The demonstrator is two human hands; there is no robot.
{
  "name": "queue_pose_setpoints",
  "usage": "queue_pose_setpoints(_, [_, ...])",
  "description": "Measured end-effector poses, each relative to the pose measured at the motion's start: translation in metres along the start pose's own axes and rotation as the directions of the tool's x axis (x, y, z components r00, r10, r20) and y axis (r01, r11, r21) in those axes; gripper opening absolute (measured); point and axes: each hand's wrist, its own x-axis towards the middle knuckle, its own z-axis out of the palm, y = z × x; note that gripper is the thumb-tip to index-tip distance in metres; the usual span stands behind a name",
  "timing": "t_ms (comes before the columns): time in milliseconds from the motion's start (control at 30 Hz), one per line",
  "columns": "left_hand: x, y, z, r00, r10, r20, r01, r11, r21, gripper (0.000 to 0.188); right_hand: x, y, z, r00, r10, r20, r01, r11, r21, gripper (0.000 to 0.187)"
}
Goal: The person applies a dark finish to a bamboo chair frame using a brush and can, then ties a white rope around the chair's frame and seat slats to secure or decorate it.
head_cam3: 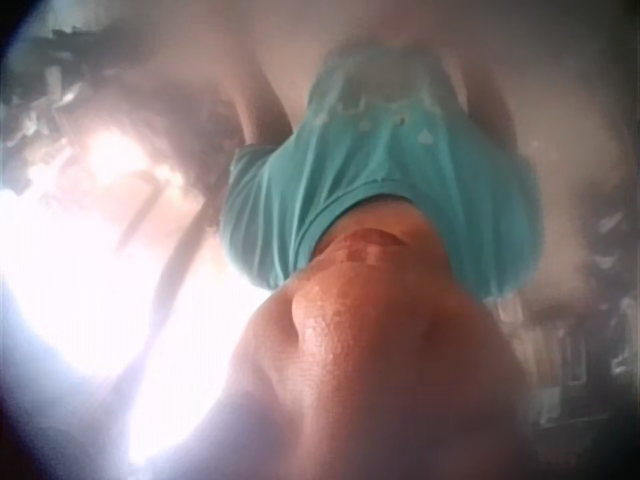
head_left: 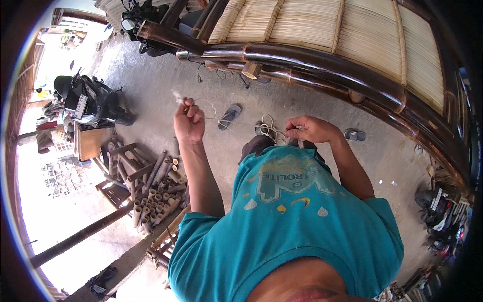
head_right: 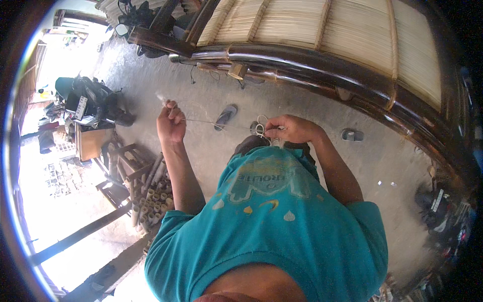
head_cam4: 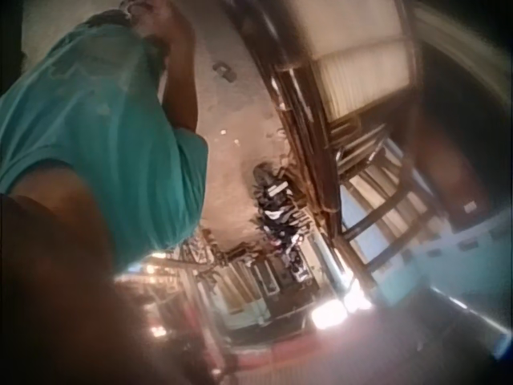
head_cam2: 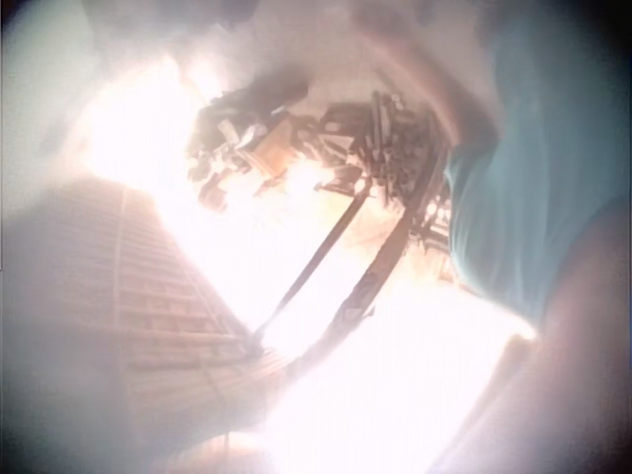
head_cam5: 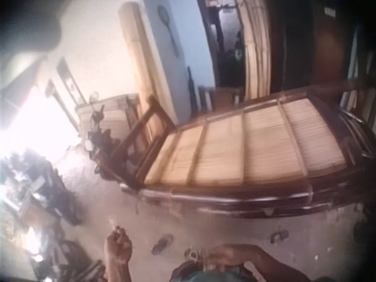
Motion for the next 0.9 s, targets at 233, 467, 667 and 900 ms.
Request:
queue_pose_setpoints(233, [-0.027,0.023,0.036,0.991,0.076,0.113,-0.113,0.920,0.376,0.023,-0.038,0.002,0.000,0.991,0.132,0.021,-0.118,0.799,0.589,0.020])
queue_pose_setpoints(467, [-0.010,0.041,0.039,0.988,-0.020,0.151,-0.060,0.859,0.508,0.033,-0.005,0.009,0.025,0.949,-0.014,-0.314,0.251,0.639,0.728,0.023])
queue_pose_setpoints(667, [0.004,0.076,0.028,0.980,0.053,0.190,-0.166,0.744,0.647,0.025,0.043,-0.017,0.047,0.890,0.031,-0.455,0.318,0.672,0.668,0.020])
queue_pose_setpoints(900, [0.018,0.099,-0.004,0.956,-0.104,0.275,-0.109,0.746,0.658,0.027,0.110,-0.067,0.087,0.751,-0.056,-0.658,0.400,0.832,0.385,0.013])
